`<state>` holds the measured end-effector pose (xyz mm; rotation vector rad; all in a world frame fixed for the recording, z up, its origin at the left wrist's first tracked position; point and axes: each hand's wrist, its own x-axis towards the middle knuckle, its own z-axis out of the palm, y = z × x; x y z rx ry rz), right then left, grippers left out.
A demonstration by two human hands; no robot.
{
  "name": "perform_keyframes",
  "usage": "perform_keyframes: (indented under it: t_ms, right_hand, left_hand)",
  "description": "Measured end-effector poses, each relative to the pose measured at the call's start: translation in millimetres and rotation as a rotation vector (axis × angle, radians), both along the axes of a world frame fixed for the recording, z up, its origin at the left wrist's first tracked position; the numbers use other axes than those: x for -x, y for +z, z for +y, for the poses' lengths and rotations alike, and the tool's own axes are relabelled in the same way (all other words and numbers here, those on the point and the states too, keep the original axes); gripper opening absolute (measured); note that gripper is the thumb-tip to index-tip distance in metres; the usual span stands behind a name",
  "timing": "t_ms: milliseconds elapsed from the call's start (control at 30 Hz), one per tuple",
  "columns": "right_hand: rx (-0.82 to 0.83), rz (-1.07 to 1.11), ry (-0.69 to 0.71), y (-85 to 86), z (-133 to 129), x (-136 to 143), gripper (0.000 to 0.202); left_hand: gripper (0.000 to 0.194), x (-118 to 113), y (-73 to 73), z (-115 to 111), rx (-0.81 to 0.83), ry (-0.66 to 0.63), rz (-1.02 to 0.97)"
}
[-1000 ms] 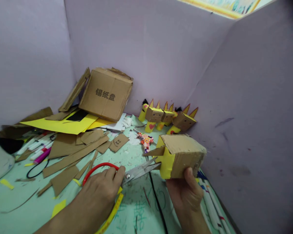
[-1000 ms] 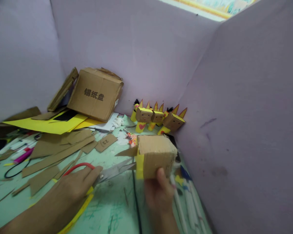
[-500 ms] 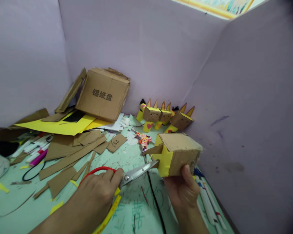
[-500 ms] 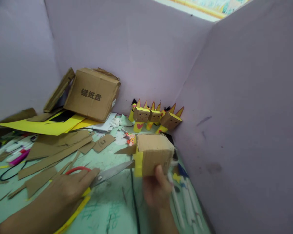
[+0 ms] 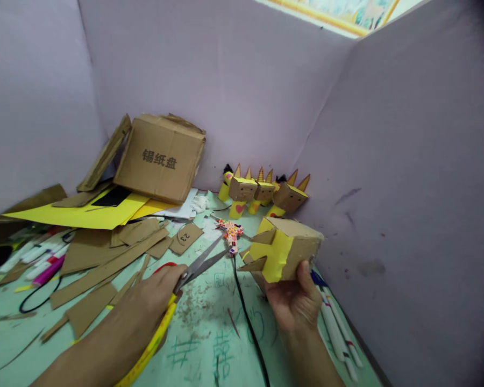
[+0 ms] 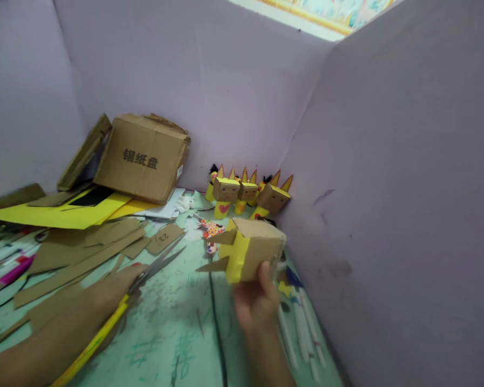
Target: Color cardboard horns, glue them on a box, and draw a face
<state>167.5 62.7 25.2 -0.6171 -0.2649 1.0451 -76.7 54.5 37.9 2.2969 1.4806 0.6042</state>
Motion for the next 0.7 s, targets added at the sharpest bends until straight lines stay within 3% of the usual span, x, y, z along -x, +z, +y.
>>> perform_keyframes:
  t_ms: [267,467,700]
  right_hand:
    - [-0.026,-0.084,0.014,-5.5,-2.8,1.4,0.040]
    - [0.032,-0.027,-0.007,-1.9,-6.2,6.9,0.063]
    - [0.024,-0.034,0.011,-0.1,-7.7,8.8,0.071]
  left_hand:
    - [0.057,-9.8,-3.3,-12.4,-0.025,-0.049,0.197]
    - [0.059,-15.4,-1.7,-13.4,0.015,-0.099,0.272]
    - [0.057,-16.6,0.5,-12.5,0.016,-0.117,0.280]
